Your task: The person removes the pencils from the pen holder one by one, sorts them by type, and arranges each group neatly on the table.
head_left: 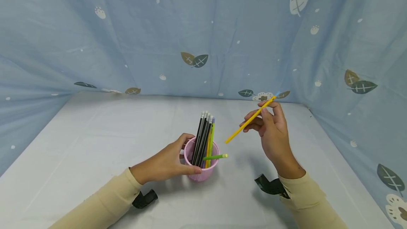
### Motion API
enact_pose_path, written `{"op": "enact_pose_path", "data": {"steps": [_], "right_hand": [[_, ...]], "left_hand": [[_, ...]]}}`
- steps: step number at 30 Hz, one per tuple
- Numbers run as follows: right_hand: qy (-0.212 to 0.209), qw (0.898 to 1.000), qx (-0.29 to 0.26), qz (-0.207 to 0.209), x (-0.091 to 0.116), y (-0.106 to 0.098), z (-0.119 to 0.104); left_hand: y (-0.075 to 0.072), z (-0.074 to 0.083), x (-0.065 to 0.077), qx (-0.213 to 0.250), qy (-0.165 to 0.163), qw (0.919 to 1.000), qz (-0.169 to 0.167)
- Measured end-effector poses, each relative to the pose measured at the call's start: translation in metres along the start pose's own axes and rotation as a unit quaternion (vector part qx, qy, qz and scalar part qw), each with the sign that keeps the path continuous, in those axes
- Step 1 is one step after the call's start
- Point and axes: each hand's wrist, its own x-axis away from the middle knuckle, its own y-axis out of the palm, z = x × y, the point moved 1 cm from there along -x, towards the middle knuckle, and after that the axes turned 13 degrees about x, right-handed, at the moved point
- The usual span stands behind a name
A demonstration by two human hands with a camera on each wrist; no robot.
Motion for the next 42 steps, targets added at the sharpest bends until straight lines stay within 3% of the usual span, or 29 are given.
{"op": "enact_pose_path", "data": {"steps": [10, 22, 42], "right_hand": [[0.096, 0.994, 0.058, -0.008, -0.004, 0.001, 0.013], [0.189, 0.972, 0.122, -0.073, -0.008, 0.003, 0.04], [0.238, 0.944, 0.133, -0.187, -0.004, 0.013, 0.064]], "left_hand": [[0.0, -0.001, 0.0, 0.002, 0.0, 1.0, -0.003], [0.0, -0.002, 0.001, 0.007, 0.006, 1.0, 0.0], [0.0, 0.0, 0.0, -0.001, -0.005, 1.0, -0.001]]}}
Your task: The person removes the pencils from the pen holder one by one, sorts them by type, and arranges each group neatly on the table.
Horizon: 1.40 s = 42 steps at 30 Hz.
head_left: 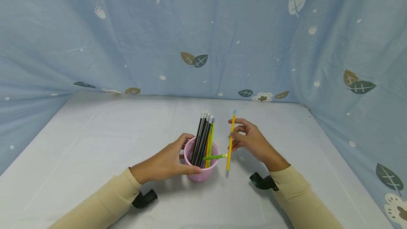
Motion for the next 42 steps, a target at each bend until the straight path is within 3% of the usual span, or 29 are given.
{"op": "enact_pose_path", "data": {"steps": [22, 32, 42], "right_hand": [[0.048, 0.995, 0.055, -0.066, -0.005, 0.009, 0.02], [0.088, 0.991, 0.08, -0.063, -0.007, 0.012, 0.026], [0.083, 0.99, 0.098, -0.064, -0.006, 0.013, 0.028]], "left_hand": [[0.0, 0.0, 0.0, 0.006, -0.004, 1.0, 0.001], [0.001, -0.001, 0.001, 0.003, -0.006, 1.0, 0.004], [0.001, 0.0, 0.001, 0.003, -0.003, 1.0, 0.004]]}}
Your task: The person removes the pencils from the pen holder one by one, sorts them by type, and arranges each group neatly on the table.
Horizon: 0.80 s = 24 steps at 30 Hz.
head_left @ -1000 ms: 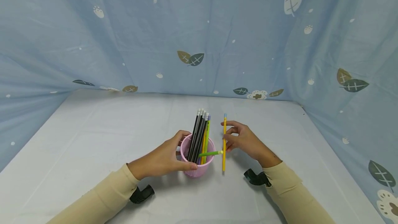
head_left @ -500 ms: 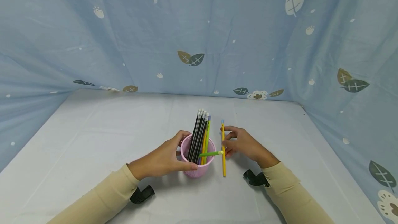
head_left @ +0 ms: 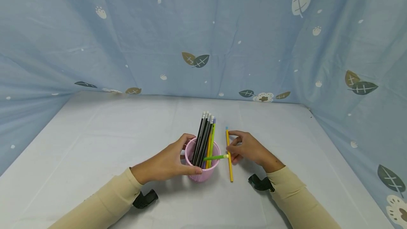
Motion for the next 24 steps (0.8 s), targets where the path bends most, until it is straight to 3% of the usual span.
{"op": "enact_pose_path", "data": {"steps": [12, 24], "right_hand": [[0.017, 0.999, 0.032, 0.017, 0.0004, 0.0007, -0.0027], [0.012, 0.998, 0.054, 0.024, 0.0005, 0.0004, -0.0016]], "left_hand": [[-0.0008, -0.0012, -0.0008, -0.006, 0.011, 0.9999, -0.004], [-0.0005, 0.0004, -0.001, -0.005, -0.004, 1.0, -0.003]]}}
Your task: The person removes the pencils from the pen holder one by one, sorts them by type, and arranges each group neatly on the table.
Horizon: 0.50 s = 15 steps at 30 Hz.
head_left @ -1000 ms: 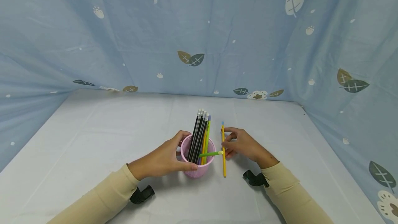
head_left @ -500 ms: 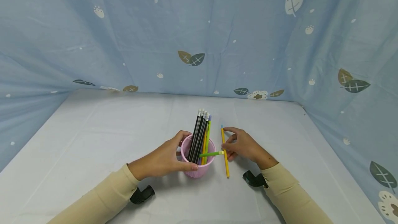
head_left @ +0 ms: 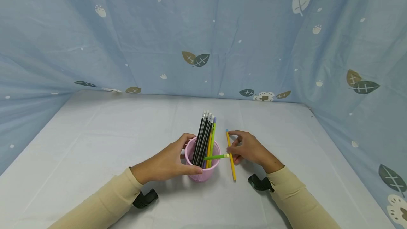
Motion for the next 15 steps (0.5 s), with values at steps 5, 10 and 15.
{"op": "enact_pose_path", "data": {"steps": [5, 10, 15], "right_hand": [[0.007, 1.0, 0.0, 0.002, -0.0014, 0.0009, -0.0001], [0.005, 1.0, -0.001, 0.005, -0.0008, 0.0016, -0.0003], [-0.004, 1.0, 0.006, 0.008, 0.0001, 0.0012, -0.0007]], "left_hand": [[0.0007, 0.0007, 0.0008, 0.003, -0.005, 1.0, 0.002], [0.0006, 0.0008, 0.0008, 0.007, -0.003, 1.0, 0.0], [0.0004, 0.001, 0.0009, 0.007, 0.0, 1.0, -0.001]]}}
